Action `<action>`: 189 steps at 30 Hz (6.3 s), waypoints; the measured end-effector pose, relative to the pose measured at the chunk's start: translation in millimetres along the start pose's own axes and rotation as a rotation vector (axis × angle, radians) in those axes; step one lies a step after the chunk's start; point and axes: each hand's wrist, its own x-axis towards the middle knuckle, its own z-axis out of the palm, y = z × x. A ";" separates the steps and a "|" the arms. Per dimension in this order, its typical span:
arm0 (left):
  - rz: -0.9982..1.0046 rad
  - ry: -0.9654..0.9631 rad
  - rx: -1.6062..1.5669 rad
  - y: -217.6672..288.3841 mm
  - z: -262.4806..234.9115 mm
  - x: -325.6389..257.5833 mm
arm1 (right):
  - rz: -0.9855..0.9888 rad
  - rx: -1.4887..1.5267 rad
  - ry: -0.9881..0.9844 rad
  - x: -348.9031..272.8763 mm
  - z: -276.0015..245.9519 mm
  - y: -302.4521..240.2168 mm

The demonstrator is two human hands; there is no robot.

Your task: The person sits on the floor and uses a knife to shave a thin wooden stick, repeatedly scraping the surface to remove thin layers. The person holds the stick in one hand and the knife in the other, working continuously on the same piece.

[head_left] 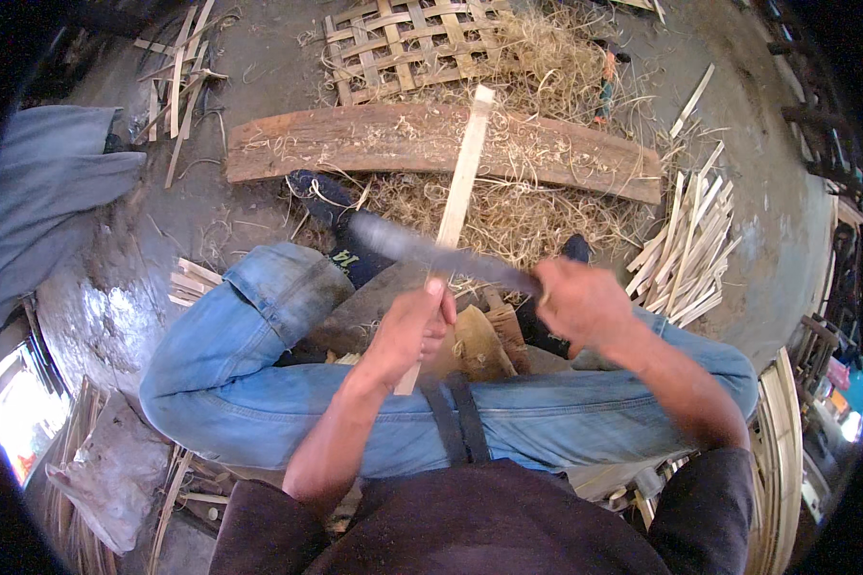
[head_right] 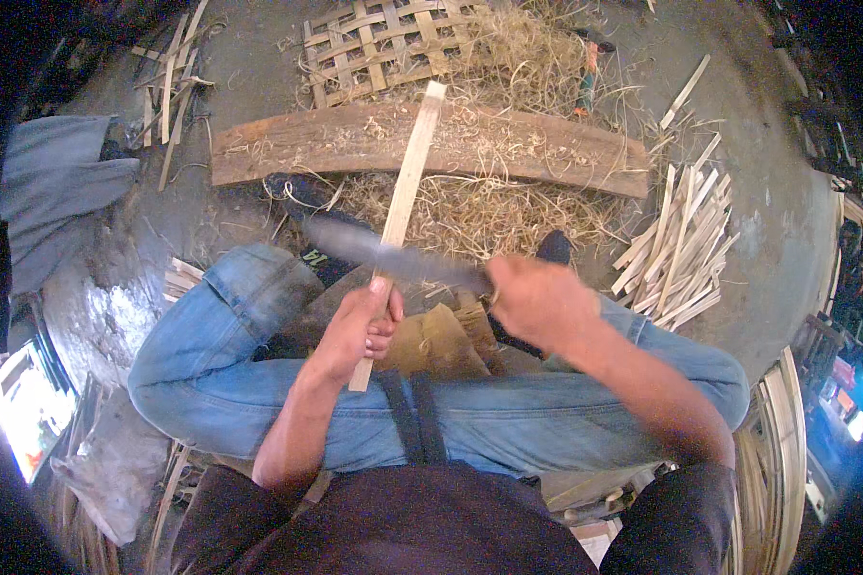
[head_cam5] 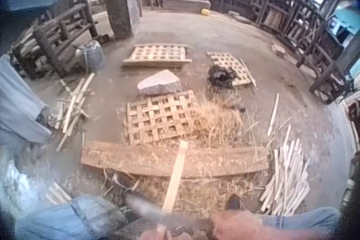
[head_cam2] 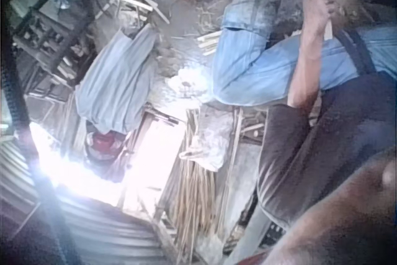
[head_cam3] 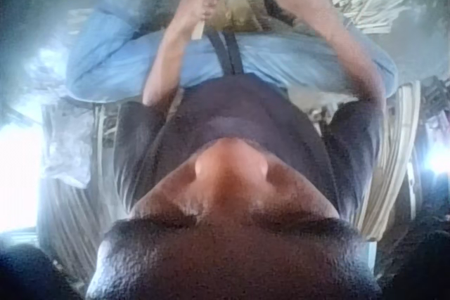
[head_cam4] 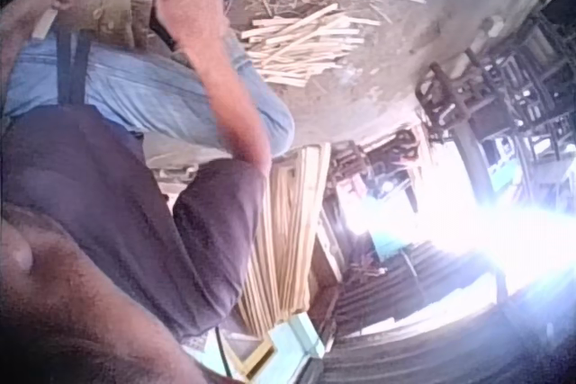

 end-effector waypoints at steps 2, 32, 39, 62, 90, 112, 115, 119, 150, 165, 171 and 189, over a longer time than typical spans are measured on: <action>-0.010 0.044 0.004 -6.5 -7.1 1.8 | 0.010 -0.128 0.013 2.3 7.5 0.9; 0.065 0.023 -0.217 14.7 -16.0 -8.4 | -0.078 -0.310 0.144 -1.3 -40.4 42.1; -0.074 -0.030 -0.109 6.3 -2.5 -6.7 | -0.104 -0.261 0.172 10.7 -16.9 30.2; 0.459 0.350 0.856 -25.0 31.4 7.2 | 0.504 1.303 0.400 28.2 17.4 -30.1; 0.390 0.093 0.687 -20.8 28.2 12.9 | 0.488 1.434 0.422 39.4 -2.1 -19.5; 0.162 -0.079 0.060 -2.0 24.0 -9.2 | 0.057 -0.545 0.090 22.1 -63.3 57.0; 0.165 -0.057 0.053 -8.3 22.5 -5.7 | 0.001 -0.468 -0.172 6.2 -44.4 14.5; 0.156 -0.099 0.026 -9.1 23.4 -7.6 | 0.158 -0.500 0.000 13.9 -57.1 46.3; 1.561 0.427 0.493 70.3 8.7 65.7 | 0.522 1.788 0.116 180.3 47.3 -45.4; 1.619 0.700 0.154 133.8 -54.6 135.1 | 0.142 0.717 0.283 135.5 100.1 -31.4; 1.628 0.664 0.167 141.6 -62.4 135.0 | 0.045 0.713 0.287 153.5 112.4 -38.9; 1.533 0.881 0.284 153.2 -50.7 147.2 | 0.161 0.706 0.176 169.2 105.9 -38.9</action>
